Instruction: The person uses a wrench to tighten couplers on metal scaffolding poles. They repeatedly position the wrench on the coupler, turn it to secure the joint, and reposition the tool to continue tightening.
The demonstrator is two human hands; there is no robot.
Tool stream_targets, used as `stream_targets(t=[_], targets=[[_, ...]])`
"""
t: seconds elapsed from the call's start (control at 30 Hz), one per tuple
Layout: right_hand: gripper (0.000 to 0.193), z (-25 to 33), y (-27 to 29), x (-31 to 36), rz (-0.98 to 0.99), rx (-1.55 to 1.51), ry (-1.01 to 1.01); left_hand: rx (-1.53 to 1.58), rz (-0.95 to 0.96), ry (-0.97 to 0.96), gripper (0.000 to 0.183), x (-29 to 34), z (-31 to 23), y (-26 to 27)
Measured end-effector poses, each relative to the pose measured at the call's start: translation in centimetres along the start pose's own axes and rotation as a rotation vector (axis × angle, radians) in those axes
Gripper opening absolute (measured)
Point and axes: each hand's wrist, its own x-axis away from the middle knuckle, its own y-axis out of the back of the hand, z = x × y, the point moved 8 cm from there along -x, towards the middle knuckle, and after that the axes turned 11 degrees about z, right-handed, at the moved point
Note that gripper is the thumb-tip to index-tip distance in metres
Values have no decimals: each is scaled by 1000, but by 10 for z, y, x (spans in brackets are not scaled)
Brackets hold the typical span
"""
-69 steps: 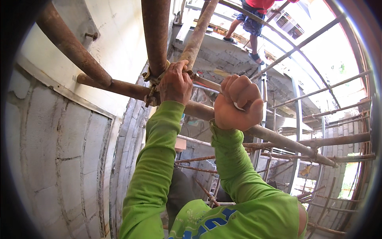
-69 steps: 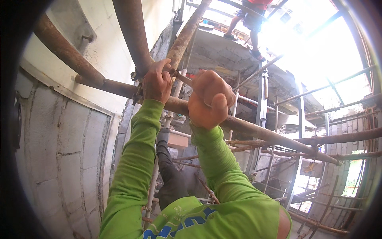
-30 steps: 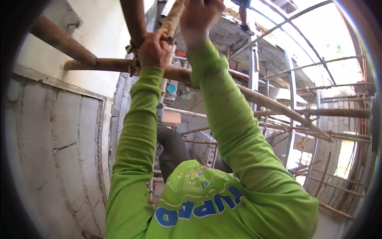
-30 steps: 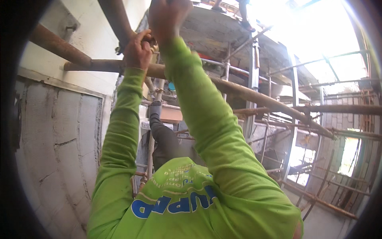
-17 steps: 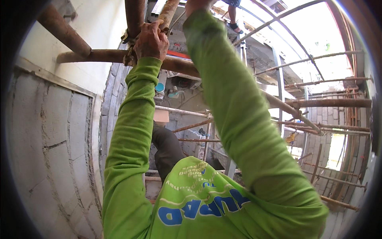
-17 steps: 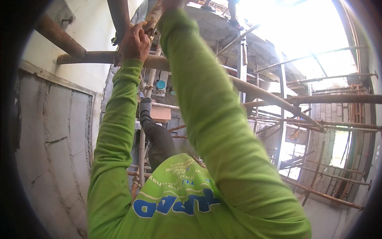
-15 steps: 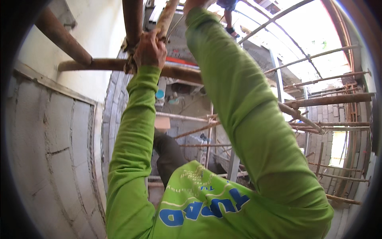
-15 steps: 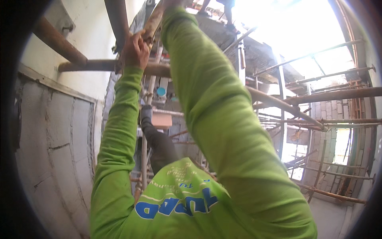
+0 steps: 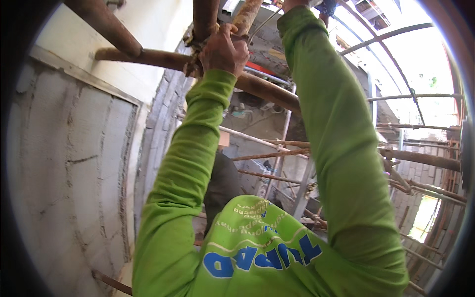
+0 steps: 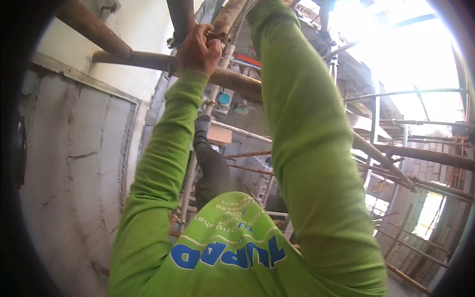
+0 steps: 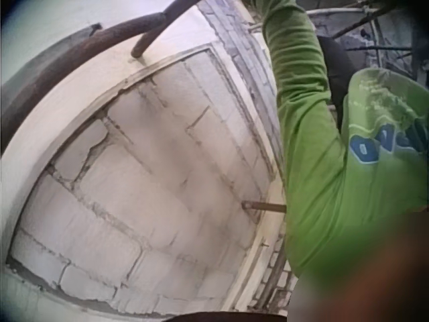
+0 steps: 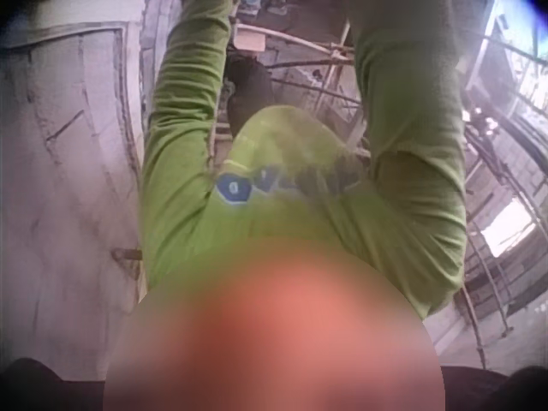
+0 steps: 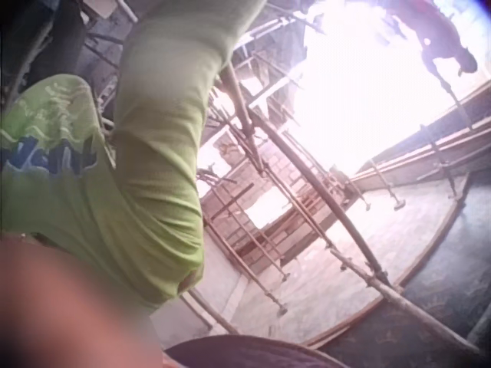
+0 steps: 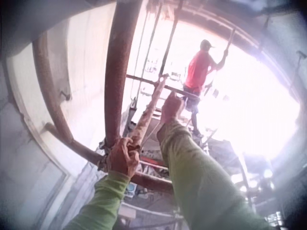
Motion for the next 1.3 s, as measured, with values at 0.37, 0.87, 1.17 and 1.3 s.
stream_targets(t=[0.37, 0.87, 1.17, 1.3], targets=[[29, 6, -6, 3, 74, -69, -47, 41, 112, 122, 26, -7, 3, 0], [27, -1, -37, 9, 223, -167, -113, 97, 33, 114, 18, -9, 4, 6], [26, -64, -103, 20, 413, -586, -474, 103, 26, 138, 22, -10, 11, -2], [25, -56, -106, 33, 523, -1267, -878, 169, -92, 193, 19, -12, 10, 15]])
